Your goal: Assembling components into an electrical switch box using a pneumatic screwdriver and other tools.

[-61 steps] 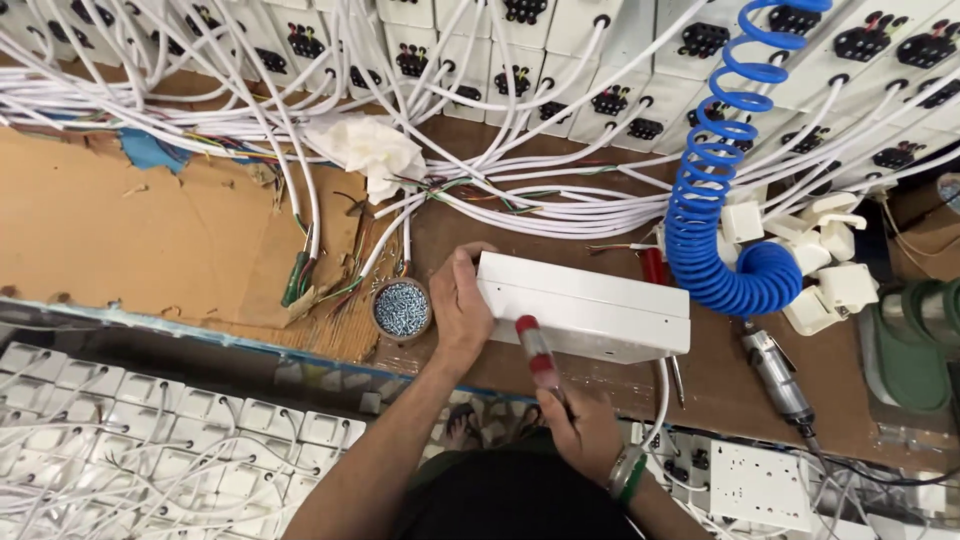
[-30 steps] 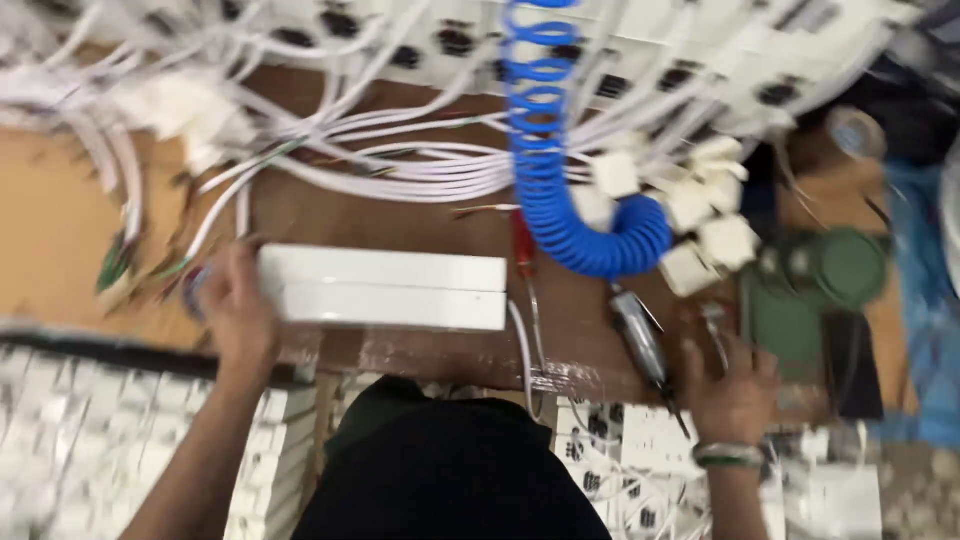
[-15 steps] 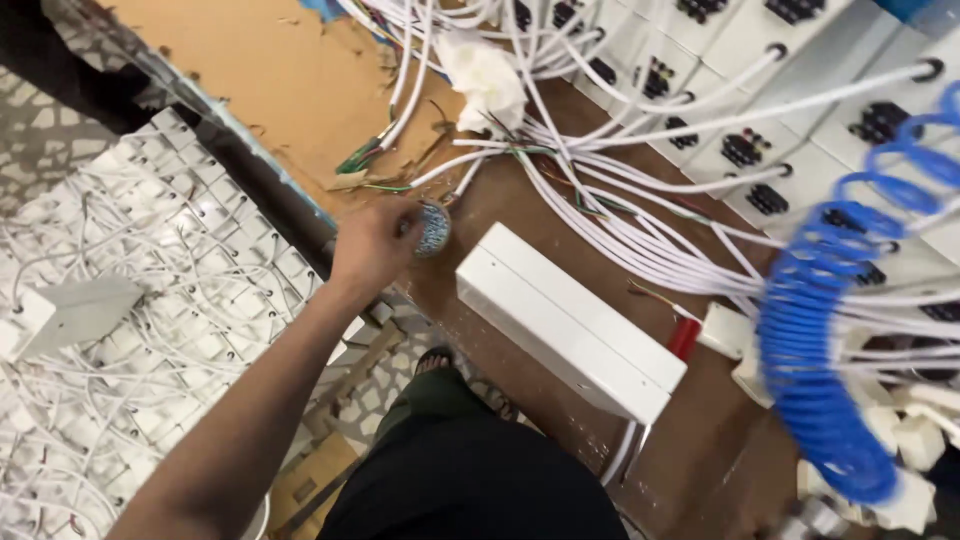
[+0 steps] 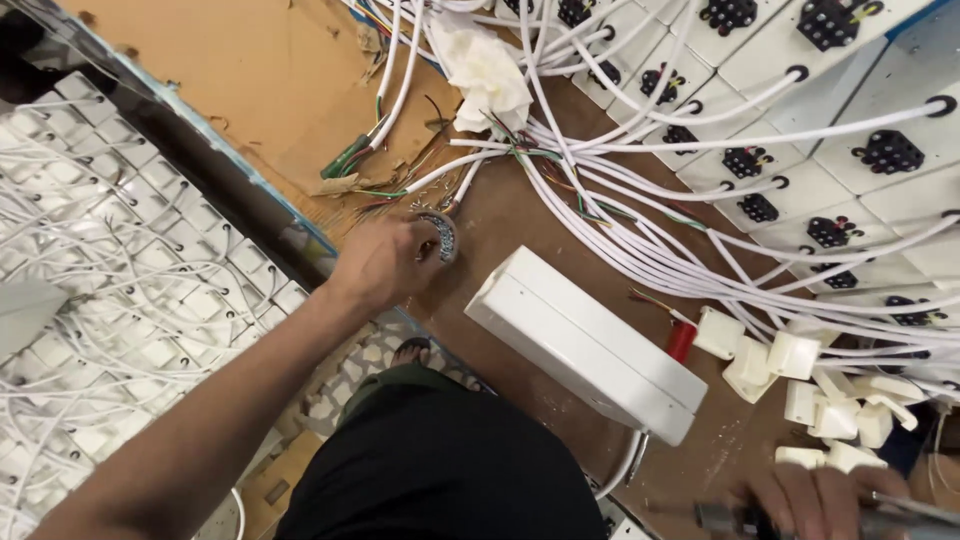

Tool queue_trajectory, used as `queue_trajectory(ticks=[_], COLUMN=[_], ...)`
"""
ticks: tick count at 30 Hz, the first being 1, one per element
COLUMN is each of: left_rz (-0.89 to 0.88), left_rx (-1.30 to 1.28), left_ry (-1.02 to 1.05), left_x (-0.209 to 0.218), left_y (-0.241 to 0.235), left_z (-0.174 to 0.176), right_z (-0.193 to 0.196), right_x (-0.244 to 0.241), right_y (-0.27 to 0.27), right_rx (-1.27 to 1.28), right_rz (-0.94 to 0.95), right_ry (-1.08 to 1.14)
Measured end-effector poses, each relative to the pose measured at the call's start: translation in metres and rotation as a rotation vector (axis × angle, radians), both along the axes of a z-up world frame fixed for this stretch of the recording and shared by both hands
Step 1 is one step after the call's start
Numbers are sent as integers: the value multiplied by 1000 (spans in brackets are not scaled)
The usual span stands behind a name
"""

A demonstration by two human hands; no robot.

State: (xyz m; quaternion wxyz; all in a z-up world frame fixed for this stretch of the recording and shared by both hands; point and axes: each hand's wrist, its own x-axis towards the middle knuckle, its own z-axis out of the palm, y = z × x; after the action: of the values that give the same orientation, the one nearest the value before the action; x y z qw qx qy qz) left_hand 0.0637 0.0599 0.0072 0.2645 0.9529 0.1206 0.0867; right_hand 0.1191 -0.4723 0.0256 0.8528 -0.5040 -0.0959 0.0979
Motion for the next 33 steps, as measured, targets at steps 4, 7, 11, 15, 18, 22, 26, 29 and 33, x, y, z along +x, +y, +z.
queue_trajectory(ticks=[4,7,11,15,18,22,26,29,33], left_rz=[97,-23,-181,-217,-170,-133,-72,-84,-68], left_rx=[-564,-1108,-1574,-1719,-1773,-1821,-1931,-2023,-2053], left_ry=[-5,-6,59,108,162,182,211,242,273], left_x=[-6,-11,-26,-27,-21,-17,-16,-15,-13], left_y=[-3,-17,-35,-42,-41,-40,-39,-37,-37], left_z=[-33,-23,10,21,29,26,12,20,25], right_z=[54,89,98,90,110,106,103,100,98], right_x=[-11,-13,-1,1,-3,-8,-8,-8,-8], right_y=[124,206,266,274,306,309,310,310,313], right_rx=[304,235,117,209,124,74,54,94,89], right_rz=[-44,-182,-322,-196,-157,-144,-186,-192,-164], right_ry=[158,75,-133,-24,-154,-255,-268,-207,-270])
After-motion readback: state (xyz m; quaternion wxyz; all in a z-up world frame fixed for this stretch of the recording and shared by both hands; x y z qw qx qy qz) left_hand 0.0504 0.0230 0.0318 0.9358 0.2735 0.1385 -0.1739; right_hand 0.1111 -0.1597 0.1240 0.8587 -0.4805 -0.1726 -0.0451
